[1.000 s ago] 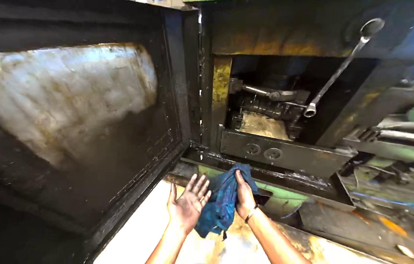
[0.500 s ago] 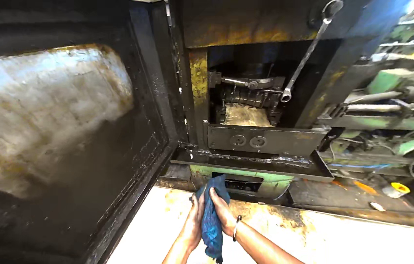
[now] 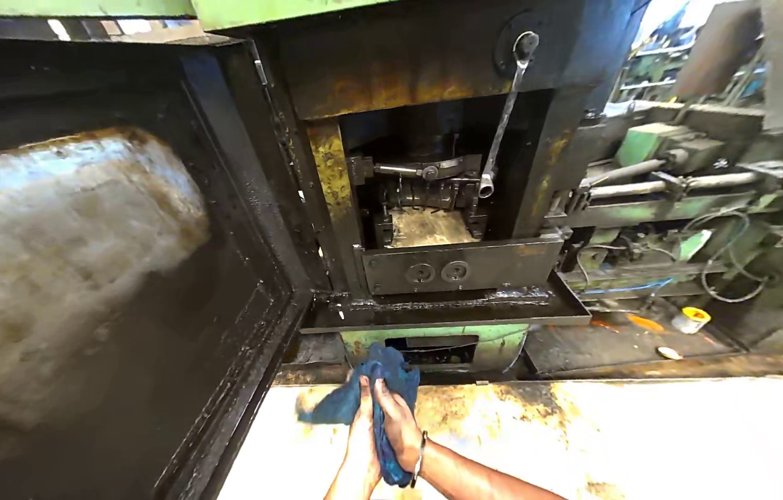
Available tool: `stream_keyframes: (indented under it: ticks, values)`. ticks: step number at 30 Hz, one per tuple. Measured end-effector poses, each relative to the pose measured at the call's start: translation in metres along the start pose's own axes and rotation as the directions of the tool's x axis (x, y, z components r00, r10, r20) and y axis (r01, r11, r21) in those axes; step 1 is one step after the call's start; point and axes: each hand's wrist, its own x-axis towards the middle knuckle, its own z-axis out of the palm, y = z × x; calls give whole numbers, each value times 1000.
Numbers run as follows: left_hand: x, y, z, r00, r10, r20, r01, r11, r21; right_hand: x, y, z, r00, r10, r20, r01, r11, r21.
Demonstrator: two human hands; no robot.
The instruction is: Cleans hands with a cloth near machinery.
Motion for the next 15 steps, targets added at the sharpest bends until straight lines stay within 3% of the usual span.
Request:
stream_keyframes:
  ticks: [2, 3, 5, 6, 10, 13, 15]
  values:
    - [6, -10, -8, 984, 172, 37, -176, 945, 276, 0, -16, 7, 988, 43, -148, -30, 996, 87]
    - [14, -14, -10, 957, 288, 37, -274, 852, 446, 1, -21, 8, 974, 82, -209, -57, 991, 121]
    - [40, -17, -15, 876, 478, 64, -342, 523, 781, 4, -23, 7, 941, 171, -293, -122, 976, 178]
    - [47, -13, -11, 868, 490, 76, -336, 467, 818, 5, -23, 6, 924, 218, -314, -155, 964, 215]
    - [65, -36, -25, 904, 350, 247, -412, 557, 721, 5, -10, -8, 902, 314, -296, -205, 915, 346]
    - [64, -47, -26, 947, 263, 183, -291, 470, 833, 4, -8, -22, 908, 344, -240, -247, 901, 356]
    - [48, -37, -17, 955, 198, 219, -288, 460, 840, 2, -11, -31, 900, 370, -229, -292, 904, 313]
